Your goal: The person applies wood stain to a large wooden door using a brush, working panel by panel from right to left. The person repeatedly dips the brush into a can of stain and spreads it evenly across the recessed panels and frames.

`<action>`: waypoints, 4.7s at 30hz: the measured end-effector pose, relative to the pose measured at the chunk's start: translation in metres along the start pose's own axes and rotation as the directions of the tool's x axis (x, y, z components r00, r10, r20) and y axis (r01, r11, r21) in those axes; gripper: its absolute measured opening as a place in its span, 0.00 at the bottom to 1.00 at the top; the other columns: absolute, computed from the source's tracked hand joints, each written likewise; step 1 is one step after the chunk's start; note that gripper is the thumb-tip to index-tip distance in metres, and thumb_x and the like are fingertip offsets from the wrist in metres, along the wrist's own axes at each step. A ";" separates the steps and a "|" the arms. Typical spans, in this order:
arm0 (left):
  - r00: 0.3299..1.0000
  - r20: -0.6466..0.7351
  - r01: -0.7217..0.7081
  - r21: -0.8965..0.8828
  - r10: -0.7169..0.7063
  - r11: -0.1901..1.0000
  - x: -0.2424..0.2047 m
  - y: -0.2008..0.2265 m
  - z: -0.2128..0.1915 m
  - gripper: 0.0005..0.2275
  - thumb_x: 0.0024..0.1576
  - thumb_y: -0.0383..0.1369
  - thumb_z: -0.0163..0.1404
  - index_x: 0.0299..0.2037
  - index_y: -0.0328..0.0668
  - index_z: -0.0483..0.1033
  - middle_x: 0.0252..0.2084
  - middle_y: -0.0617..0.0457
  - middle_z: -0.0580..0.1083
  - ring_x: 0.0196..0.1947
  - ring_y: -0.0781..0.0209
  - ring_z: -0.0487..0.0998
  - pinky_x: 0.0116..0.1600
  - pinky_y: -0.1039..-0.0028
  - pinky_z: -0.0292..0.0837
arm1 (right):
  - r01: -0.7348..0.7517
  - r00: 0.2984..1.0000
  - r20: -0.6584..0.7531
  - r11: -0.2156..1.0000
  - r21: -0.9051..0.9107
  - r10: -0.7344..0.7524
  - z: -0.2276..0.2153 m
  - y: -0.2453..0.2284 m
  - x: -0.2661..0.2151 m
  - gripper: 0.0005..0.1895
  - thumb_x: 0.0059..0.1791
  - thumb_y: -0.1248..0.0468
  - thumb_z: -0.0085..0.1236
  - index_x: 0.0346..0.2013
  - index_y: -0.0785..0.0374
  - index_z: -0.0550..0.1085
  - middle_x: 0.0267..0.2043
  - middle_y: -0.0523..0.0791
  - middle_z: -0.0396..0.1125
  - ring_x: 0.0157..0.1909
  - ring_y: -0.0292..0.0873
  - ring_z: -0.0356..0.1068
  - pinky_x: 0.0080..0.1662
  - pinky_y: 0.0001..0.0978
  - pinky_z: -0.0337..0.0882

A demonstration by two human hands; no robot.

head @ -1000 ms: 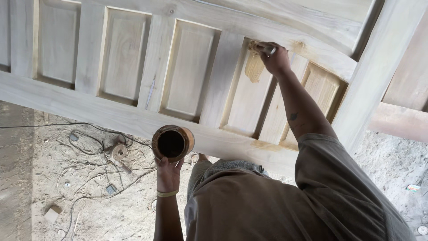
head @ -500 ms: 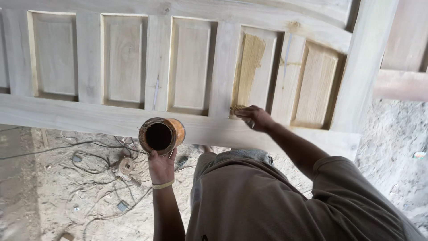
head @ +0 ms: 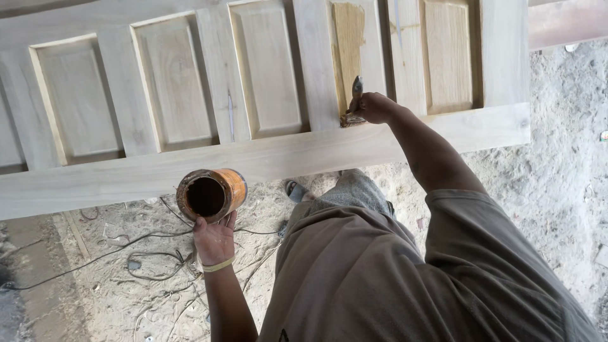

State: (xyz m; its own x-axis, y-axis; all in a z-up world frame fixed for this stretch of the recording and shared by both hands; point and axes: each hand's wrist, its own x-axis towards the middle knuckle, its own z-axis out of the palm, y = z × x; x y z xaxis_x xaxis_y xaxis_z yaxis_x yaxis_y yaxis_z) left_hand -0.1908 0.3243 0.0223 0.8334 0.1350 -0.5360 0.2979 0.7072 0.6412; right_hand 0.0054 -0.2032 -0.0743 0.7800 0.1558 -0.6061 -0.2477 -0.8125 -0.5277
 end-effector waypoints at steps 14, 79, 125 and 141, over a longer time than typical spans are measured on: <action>1.000 -0.005 -0.012 0.010 0.012 1.000 -0.012 -0.004 -0.016 0.44 0.48 0.47 0.63 0.73 0.41 0.54 0.70 0.41 0.62 0.71 0.42 0.64 0.72 0.53 0.65 | -0.036 0.999 -0.045 0.978 -0.204 0.028 0.008 -0.007 -0.020 0.11 0.54 0.61 0.56 0.50 0.52 0.79 0.45 0.47 0.76 0.49 0.49 0.76 0.52 0.45 0.73; 0.956 -0.228 -0.188 0.004 0.184 0.982 -0.052 -0.084 0.160 0.41 0.51 0.46 0.61 0.74 0.42 0.56 0.69 0.45 0.66 0.68 0.47 0.68 0.69 0.53 0.66 | -0.068 0.800 -0.589 0.958 -0.280 -0.116 -0.180 0.057 0.211 0.12 0.51 0.56 0.58 0.45 0.57 0.70 0.41 0.51 0.73 0.41 0.57 0.73 0.43 0.56 0.72; 0.986 -0.050 -0.159 0.057 0.162 0.986 -0.021 -0.031 0.079 0.45 0.46 0.43 0.64 0.74 0.45 0.55 0.69 0.45 0.64 0.70 0.46 0.66 0.70 0.55 0.66 | -0.324 0.864 -0.432 0.943 -0.080 0.260 -0.117 0.036 0.093 0.13 0.53 0.55 0.50 0.46 0.55 0.77 0.43 0.52 0.75 0.48 0.56 0.74 0.52 0.51 0.72; 0.922 -0.313 -0.223 0.048 0.227 0.974 -0.021 -0.072 0.189 0.44 0.47 0.45 0.62 0.74 0.45 0.55 0.70 0.44 0.64 0.69 0.46 0.66 0.70 0.53 0.64 | 0.384 0.732 -0.556 0.912 -0.144 -0.395 -0.179 -0.014 0.180 0.12 0.53 0.60 0.59 0.51 0.50 0.78 0.51 0.46 0.75 0.51 0.55 0.73 0.51 0.47 0.73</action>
State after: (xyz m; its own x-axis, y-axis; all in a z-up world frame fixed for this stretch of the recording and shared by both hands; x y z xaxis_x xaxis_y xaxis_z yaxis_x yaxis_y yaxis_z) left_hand -0.1420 0.1393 0.0913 0.6903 0.5021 -0.5209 0.1269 0.6248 0.7704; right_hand 0.2518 -0.2645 -0.0698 0.9878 0.1229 0.0958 0.1558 -0.7622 -0.6283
